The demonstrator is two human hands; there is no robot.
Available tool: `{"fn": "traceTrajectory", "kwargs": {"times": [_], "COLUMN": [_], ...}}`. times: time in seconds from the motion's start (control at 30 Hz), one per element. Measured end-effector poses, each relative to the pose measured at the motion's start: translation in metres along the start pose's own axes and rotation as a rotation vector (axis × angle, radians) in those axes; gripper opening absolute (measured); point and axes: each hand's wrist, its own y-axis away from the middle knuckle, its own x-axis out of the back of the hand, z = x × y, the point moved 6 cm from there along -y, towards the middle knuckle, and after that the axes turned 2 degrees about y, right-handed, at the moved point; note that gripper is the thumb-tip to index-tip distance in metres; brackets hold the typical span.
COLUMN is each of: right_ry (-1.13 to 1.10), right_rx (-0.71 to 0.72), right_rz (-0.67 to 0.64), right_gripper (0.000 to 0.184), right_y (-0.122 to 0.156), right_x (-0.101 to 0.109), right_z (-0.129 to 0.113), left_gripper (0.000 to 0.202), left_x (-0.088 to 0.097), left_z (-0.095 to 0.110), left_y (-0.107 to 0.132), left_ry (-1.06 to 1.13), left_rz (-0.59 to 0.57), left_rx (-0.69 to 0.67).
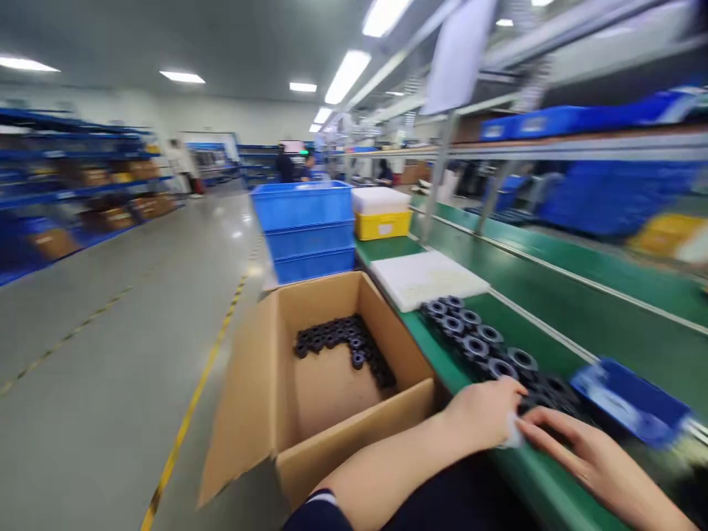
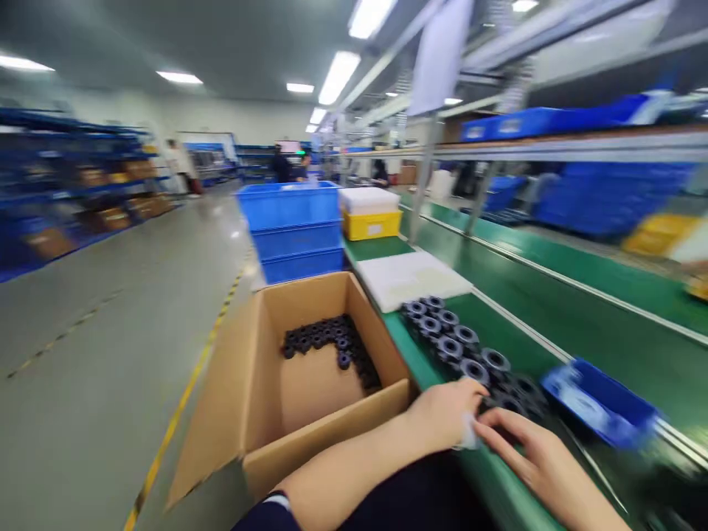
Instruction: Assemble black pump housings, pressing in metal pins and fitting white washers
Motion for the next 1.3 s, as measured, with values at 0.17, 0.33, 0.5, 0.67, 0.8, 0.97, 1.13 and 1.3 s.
{"fn": "traceTrajectory", "kwargs": {"times": [0.17, 0.33, 0.5, 0.67, 0.8, 0.97, 1.13, 1.3], "right_ry": [-0.314, -0.383, -0.496, -0.464, -0.307, -0.182, -0.078, -0.014], "right_rx": [-0.161, -0.18, -0.273, -0.423, -0.511, -0.54, -0.551, -0.534], "right_rz": [-0.119, -0.133, -0.039, 0.196, 0.257, 0.253, 0.263, 0.277], "right_gripper": [0.037, 0.031, 0.03, 0.03, 0.027, 0.018, 0.014, 0.013], "right_y": [0.015, 0.018, 0.012, -0.007, -0.024, -0.035, -0.032, -0.027], "right_x": [-0.002, 0.011, 0.032, 0.054, 0.056, 0.048, 0.047, 0.05], "right_z": [0.01, 0.027, 0.066, 0.125, 0.164, 0.179, 0.18, 0.178], "left_gripper": [0.025, 0.025, 0.035, 0.048, 0.039, 0.039, 0.041, 0.036], "left_x": [-0.018, -0.029, -0.044, -0.045, -0.022, -0.032, -0.067, -0.072], "left_z": [0.0, -0.002, -0.009, -0.039, -0.046, -0.026, -0.023, -0.023], "left_y": [0.0, -0.012, -0.022, -0.044, -0.078, -0.104, -0.11, -0.114], "left_ry": [0.19, 0.402, 0.663, 0.841, 0.433, -0.109, -0.274, -0.294], "left_rz": [-0.203, -0.322, -0.498, -0.308, -0.118, -0.144, -0.268, -0.301], "left_rx": [-0.029, 0.085, 0.223, 0.361, 0.115, -0.353, -0.528, -0.57]}}
